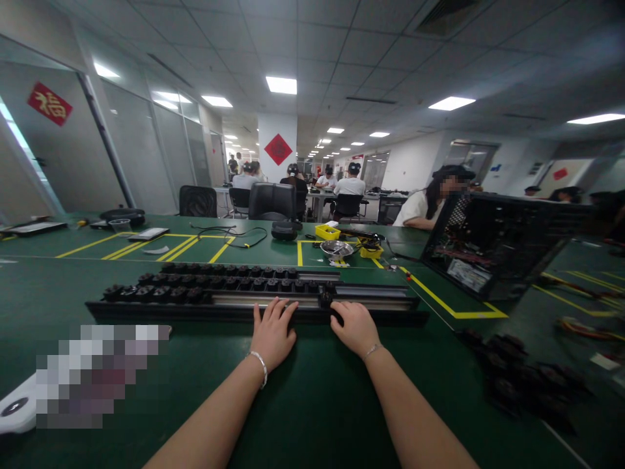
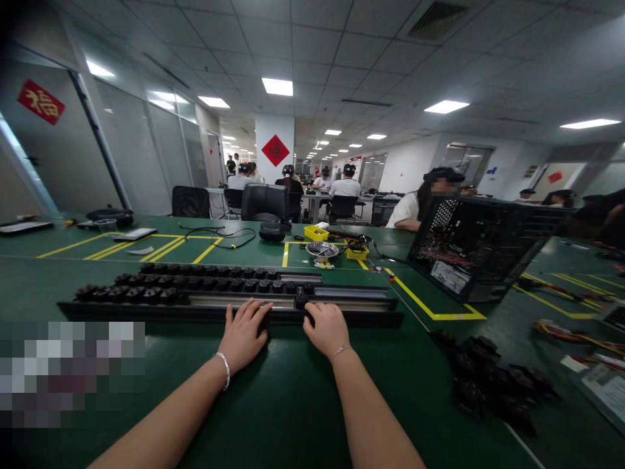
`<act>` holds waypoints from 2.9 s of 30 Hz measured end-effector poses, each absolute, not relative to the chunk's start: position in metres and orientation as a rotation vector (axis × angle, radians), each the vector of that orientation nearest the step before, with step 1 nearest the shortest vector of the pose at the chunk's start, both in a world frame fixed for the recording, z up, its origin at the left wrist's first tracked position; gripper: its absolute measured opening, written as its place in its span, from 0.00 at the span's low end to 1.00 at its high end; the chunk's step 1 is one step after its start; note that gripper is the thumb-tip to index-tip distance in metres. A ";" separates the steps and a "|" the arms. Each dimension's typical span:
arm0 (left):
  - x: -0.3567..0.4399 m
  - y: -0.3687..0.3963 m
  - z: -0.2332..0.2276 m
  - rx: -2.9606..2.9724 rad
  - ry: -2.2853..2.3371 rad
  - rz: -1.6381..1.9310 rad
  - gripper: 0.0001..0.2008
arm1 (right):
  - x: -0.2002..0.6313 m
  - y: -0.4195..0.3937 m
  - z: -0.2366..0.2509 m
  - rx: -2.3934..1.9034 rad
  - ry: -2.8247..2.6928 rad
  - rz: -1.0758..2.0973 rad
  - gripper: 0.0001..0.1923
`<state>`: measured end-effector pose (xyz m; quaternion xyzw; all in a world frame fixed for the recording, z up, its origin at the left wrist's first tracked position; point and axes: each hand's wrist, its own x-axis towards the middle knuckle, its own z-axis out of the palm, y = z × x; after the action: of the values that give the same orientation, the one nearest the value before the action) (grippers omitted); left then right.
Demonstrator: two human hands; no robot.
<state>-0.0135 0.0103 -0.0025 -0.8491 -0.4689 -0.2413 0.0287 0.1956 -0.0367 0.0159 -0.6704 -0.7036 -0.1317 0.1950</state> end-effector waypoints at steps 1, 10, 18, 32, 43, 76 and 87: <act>-0.014 0.010 -0.002 -2.623 -1.448 -0.740 0.28 | 0.196 -0.037 0.016 -1.874 -1.972 -0.369 0.13; -0.013 0.010 0.000 -2.622 -1.465 -0.729 0.28 | 0.198 -0.036 0.014 -1.863 -1.986 -0.379 0.13; -0.013 0.009 0.001 -2.623 -1.462 -0.737 0.28 | 0.200 -0.035 0.013 -1.831 -1.992 -0.375 0.14; -0.014 0.011 -0.002 -2.644 -1.450 -0.759 0.29 | 0.203 -0.038 0.014 -1.829 -1.952 -0.346 0.13; -0.015 0.012 -0.002 -2.664 -1.452 -0.757 0.28 | 0.205 -0.039 0.016 -1.847 -1.951 -0.349 0.13; -0.015 0.014 -0.004 -2.651 -1.441 -0.754 0.28 | 0.212 -0.040 0.017 -1.896 -1.910 -0.340 0.12; -0.015 0.013 -0.003 -2.657 -1.441 -0.766 0.28 | 0.214 -0.040 0.018 -1.903 -1.905 -0.362 0.12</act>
<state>-0.0149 0.0134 -0.0032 -0.8521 -0.4620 -0.2456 0.0117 0.2137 -0.0404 0.0178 -0.6846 -0.6855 -0.1302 0.2108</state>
